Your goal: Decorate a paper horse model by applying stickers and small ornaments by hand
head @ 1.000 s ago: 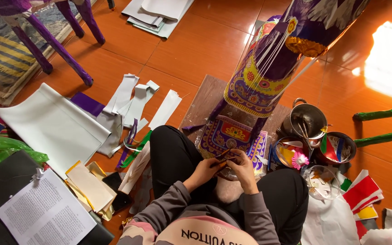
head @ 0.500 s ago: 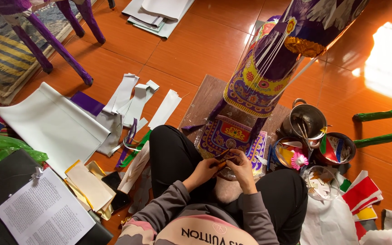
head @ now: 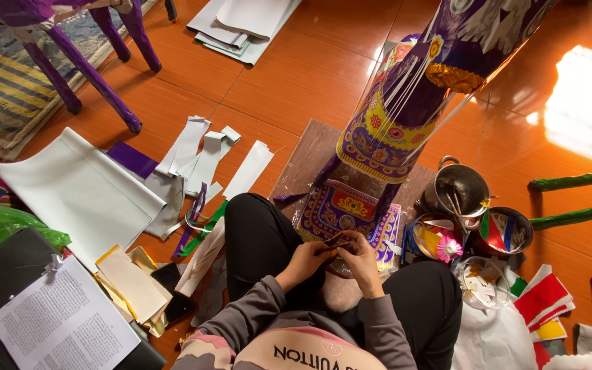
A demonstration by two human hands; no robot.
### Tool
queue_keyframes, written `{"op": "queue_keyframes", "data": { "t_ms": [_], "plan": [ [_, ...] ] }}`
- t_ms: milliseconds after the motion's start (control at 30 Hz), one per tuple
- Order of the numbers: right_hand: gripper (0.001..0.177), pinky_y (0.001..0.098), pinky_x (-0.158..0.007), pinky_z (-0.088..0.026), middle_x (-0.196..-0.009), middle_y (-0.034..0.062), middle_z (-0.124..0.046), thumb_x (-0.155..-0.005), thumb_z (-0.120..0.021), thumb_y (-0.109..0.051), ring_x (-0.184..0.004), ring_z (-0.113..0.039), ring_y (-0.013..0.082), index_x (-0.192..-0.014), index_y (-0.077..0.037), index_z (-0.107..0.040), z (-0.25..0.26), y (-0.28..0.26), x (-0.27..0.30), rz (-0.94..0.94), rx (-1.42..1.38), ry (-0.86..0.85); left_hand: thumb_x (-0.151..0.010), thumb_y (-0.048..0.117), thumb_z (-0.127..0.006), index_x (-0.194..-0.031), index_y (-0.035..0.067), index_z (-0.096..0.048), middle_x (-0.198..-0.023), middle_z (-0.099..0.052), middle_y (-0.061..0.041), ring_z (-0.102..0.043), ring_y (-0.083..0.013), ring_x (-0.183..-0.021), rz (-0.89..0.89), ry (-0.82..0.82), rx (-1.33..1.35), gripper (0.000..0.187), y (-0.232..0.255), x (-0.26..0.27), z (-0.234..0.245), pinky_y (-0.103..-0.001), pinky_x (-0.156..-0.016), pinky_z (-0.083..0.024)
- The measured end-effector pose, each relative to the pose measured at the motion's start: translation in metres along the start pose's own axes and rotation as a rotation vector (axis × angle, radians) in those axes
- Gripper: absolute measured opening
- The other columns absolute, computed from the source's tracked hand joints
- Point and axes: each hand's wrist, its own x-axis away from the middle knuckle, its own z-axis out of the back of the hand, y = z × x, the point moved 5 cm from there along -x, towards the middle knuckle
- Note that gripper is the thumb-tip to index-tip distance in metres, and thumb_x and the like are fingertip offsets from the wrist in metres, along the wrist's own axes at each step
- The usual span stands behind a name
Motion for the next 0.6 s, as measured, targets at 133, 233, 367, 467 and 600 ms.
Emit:
{"op": "queue_keyframes", "data": {
  "t_ms": [133,233,367,467,600],
  "plan": [
    [0.052,0.0309,-0.072,-0.055,-0.076,0.0163,-0.072,-0.074,-0.074,0.004,-0.071,-0.07,0.0218,-0.123,-0.007,-0.06,-0.003,-0.004,0.001,0.008,-0.004,-0.011,-0.089,0.02,-0.067,-0.099,0.006,-0.073,-0.091,-0.074,-0.014,-0.071,-0.0338,-0.087,-0.029,0.003,-0.039,0.019,-0.001,0.0,0.0,-0.039,-0.073,-0.056],
    [0.052,0.0307,-0.072,-0.055,-0.073,0.0159,-0.072,-0.073,-0.074,0.005,-0.069,-0.071,0.0223,-0.121,-0.007,-0.06,-0.003,-0.003,-0.001,0.03,0.011,-0.018,-0.089,0.018,-0.067,-0.099,0.004,-0.072,-0.091,-0.074,-0.015,-0.071,-0.0343,-0.087,-0.043,-0.006,-0.069,0.019,-0.002,-0.002,0.0,-0.039,-0.073,-0.056],
    [0.052,0.0304,-0.072,-0.055,-0.072,0.0145,-0.072,-0.07,-0.075,0.004,-0.069,-0.07,0.0206,-0.119,-0.008,-0.062,-0.004,-0.007,0.002,0.05,0.054,-0.011,-0.089,0.019,-0.067,-0.1,0.003,-0.072,-0.092,-0.073,-0.016,-0.07,-0.0358,-0.088,-0.052,-0.021,-0.091,0.019,-0.008,-0.005,-0.004,-0.041,-0.072,-0.056],
    [0.052,0.0277,-0.072,-0.054,-0.072,0.0101,-0.073,-0.068,-0.079,0.002,-0.069,-0.069,0.0162,-0.117,-0.011,-0.065,-0.002,0.006,-0.003,0.059,0.099,-0.008,-0.089,0.019,-0.066,-0.099,0.004,-0.072,-0.092,-0.073,-0.016,-0.071,-0.0345,-0.087,-0.048,-0.037,-0.096,0.019,-0.003,-0.003,-0.003,-0.041,-0.071,-0.056],
    [0.04,0.0312,-0.073,-0.054,-0.092,0.0127,-0.072,-0.083,-0.067,-0.002,-0.082,-0.068,0.0205,-0.122,-0.008,-0.06,-0.008,-0.013,0.005,-0.183,0.181,0.008,-0.091,0.039,-0.066,-0.08,0.014,-0.069,-0.075,-0.069,-0.002,-0.062,-0.0161,-0.067,-0.113,-0.012,-0.175,0.028,-0.026,-0.013,-0.014,-0.035,-0.058,-0.039]
  ]
}}
